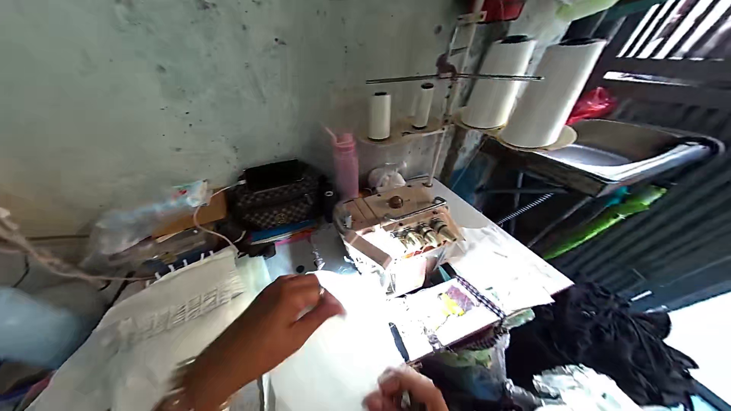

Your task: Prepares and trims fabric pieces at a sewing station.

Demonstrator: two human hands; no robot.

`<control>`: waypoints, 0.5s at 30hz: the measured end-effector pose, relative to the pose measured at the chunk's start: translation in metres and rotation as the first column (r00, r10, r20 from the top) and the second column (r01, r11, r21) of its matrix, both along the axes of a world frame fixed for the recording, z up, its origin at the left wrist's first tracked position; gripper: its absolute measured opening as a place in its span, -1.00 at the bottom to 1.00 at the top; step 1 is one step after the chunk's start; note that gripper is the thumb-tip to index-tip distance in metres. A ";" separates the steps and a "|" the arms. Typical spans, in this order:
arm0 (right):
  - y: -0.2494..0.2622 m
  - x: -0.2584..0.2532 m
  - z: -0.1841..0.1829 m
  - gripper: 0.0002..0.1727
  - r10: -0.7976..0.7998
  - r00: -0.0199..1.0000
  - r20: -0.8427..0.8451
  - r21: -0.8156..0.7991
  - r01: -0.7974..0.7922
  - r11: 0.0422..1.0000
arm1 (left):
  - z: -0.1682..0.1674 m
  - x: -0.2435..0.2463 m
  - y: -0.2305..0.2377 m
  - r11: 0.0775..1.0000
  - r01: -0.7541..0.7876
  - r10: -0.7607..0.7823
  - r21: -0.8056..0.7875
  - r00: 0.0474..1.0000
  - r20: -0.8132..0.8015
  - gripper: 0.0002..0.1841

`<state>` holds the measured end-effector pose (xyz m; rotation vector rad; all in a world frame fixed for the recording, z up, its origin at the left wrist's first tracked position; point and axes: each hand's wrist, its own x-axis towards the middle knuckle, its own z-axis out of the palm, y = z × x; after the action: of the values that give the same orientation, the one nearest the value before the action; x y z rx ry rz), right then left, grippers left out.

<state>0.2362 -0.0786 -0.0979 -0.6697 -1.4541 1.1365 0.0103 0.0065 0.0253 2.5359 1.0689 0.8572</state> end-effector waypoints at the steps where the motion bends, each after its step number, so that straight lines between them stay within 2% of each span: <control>1: 0.009 0.004 -0.015 -0.89 -0.091 0.996 0.023 -0.032 0.091 0.995 | -0.020 0.016 0.016 0.995 -0.091 0.092 0.045 0.995 -0.026 -0.70; 4: 0.033 0.012 -0.057 -0.82 -0.289 0.952 0.098 -0.165 0.302 0.939 | -0.076 0.050 0.052 0.971 -0.238 0.238 0.004 0.969 -0.066 -0.72; 7: 0.042 0.018 -0.082 -0.83 -0.297 0.952 0.069 -0.350 0.302 0.887 | -0.104 0.057 0.068 0.957 -0.279 0.272 -0.082 0.958 -0.089 -0.81; 10: 0.043 0.020 -0.088 -0.89 -0.274 0.962 0.017 -0.468 0.250 0.848 | -0.104 0.052 0.071 0.961 -0.236 0.231 -0.147 0.972 -0.049 -0.84; 13: 0.042 0.018 -0.089 -0.92 -0.276 0.961 -0.023 -0.500 0.228 0.836 | -0.090 0.045 0.073 0.935 -0.201 0.175 -0.293 0.978 -0.113 -0.82; 15: 0.042 0.017 -0.089 -0.89 -0.288 0.957 -0.035 -0.512 0.231 0.827 | -0.086 0.044 0.076 0.927 -0.208 0.178 -0.312 0.976 -0.122 -0.83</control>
<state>0.2531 -0.0363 -0.1865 -1.1157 -0.9276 1.3219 0.0541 0.0821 -0.0608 2.2396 1.3819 0.5568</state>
